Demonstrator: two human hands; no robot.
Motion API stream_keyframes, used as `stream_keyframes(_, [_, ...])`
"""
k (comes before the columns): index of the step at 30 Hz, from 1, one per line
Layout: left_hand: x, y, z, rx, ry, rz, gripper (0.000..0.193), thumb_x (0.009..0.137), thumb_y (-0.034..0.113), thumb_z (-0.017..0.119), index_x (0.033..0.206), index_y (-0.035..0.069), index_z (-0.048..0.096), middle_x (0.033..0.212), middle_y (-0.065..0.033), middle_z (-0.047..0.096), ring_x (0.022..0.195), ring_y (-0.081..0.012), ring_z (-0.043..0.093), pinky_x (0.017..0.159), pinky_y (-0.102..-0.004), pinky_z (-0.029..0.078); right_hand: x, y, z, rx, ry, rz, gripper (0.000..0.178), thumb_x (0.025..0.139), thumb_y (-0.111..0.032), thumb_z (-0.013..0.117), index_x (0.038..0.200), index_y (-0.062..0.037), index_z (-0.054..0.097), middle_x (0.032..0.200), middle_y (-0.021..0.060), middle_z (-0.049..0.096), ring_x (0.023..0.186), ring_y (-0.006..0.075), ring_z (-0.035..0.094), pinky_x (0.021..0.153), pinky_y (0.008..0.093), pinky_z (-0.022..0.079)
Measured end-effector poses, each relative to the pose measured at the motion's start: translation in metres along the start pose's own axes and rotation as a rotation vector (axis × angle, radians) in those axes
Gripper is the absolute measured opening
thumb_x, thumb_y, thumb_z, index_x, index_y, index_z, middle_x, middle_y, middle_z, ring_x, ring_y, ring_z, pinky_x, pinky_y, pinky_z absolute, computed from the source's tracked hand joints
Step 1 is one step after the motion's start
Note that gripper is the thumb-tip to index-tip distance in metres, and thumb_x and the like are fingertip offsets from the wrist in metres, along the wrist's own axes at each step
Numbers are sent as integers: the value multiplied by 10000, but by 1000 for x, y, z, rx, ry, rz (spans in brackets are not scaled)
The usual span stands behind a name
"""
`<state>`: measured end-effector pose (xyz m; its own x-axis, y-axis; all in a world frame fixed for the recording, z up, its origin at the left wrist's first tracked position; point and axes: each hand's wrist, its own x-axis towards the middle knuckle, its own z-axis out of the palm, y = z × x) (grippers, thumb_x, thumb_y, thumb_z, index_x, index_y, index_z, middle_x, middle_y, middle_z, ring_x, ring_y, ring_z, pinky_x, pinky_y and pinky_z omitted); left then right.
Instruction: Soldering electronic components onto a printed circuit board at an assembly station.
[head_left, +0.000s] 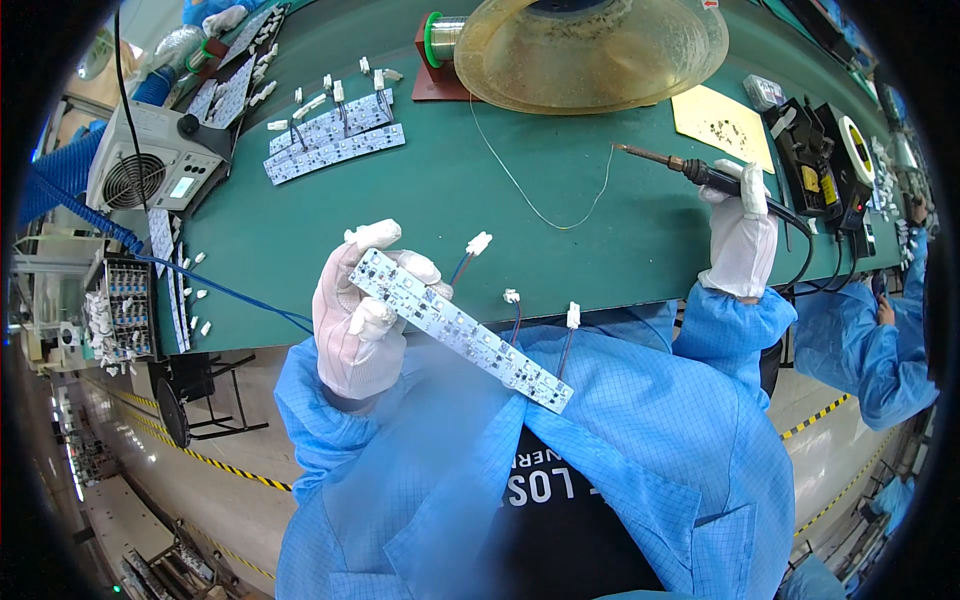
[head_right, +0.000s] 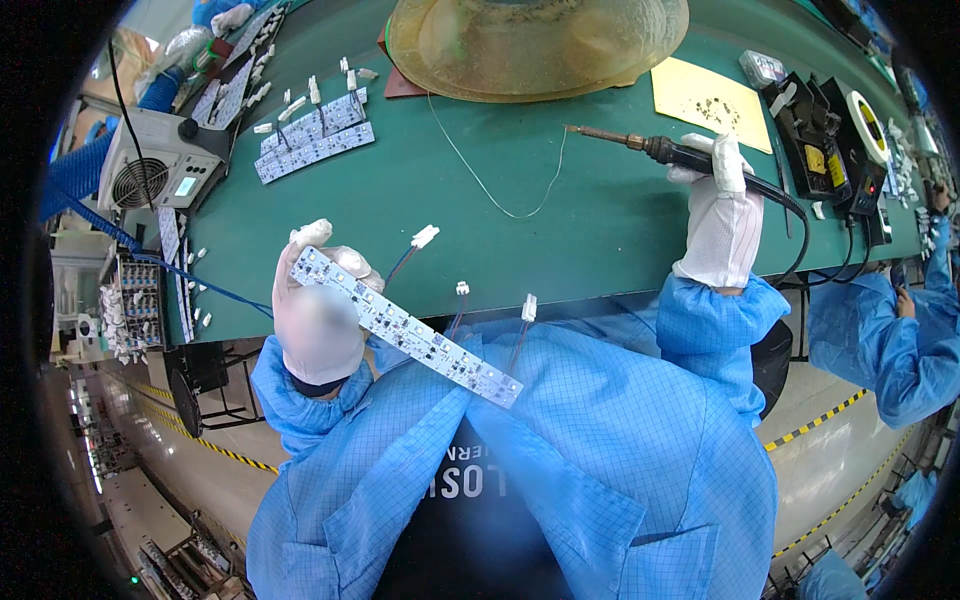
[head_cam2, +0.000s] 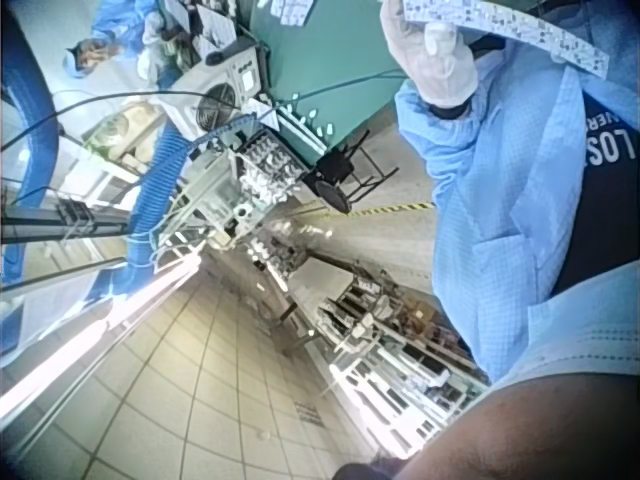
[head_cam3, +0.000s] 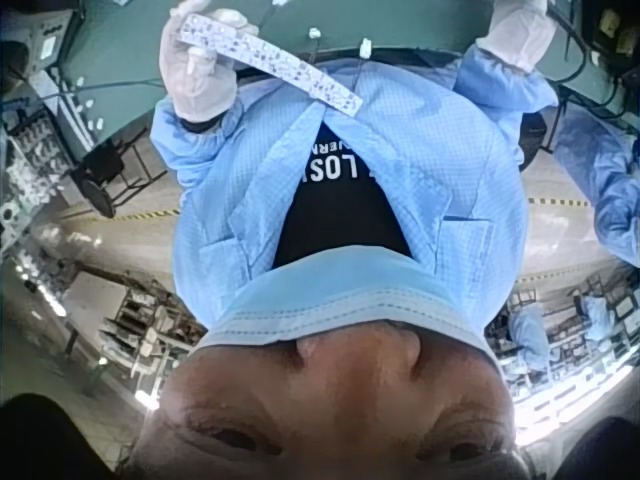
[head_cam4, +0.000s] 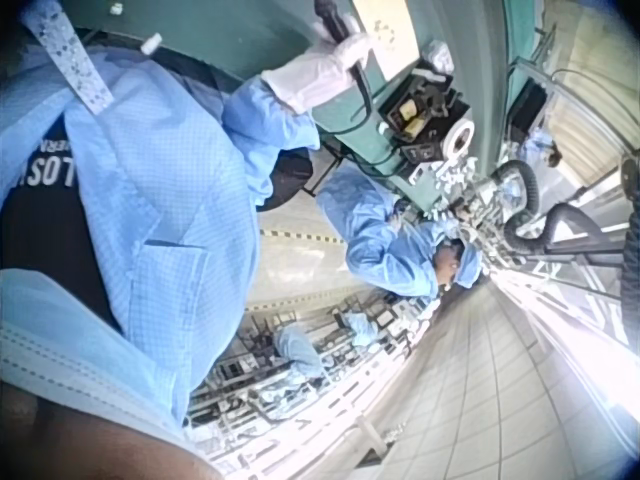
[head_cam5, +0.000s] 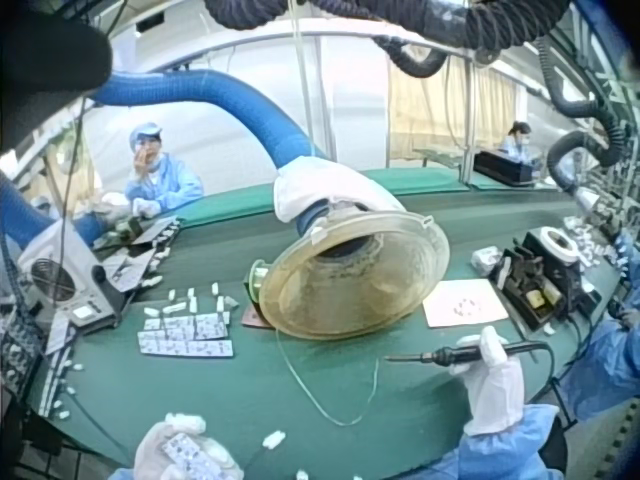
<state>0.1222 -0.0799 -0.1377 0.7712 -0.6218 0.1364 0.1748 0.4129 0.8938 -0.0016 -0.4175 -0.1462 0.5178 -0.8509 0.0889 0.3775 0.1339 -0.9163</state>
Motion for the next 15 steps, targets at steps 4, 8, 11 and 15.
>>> stream_keyframes(4, [0,0,0,-2,10,-24,711,787,360,769,1327,42,435,1021,-150,640,902,-268,656,817,-394,553,0,-1,-2,-23,0,10,468,929,-348,613,970,118,626,825,117,546,725,148,445,679,262,385])
stream_keyframes(8, [0,1,1,0,-5,-15,704,789,351,768,1327,42,435,1020,-151,642,906,-271,658,811,-391,554,0,-1,-4,-51,2,23,473,925,-357,616,971,114,624,823,112,541,725,146,442,674,260,381])
stream_keyframes(11, [0,0,1,-6,-4,-16,700,791,344,766,1326,39,434,1024,-153,640,910,-273,658,813,-395,556,0,0,-4,-50,0,12,471,924,-356,617,972,113,624,820,111,541,723,146,442,673,262,381])
stream_keyframes(15, [0,0,0,-9,-1,-11,702,790,343,767,1326,36,433,1031,-157,638,912,-272,657,822,-401,557,0,0,-4,-56,22,1,472,922,-353,622,970,116,623,820,112,543,716,147,444,668,262,385])
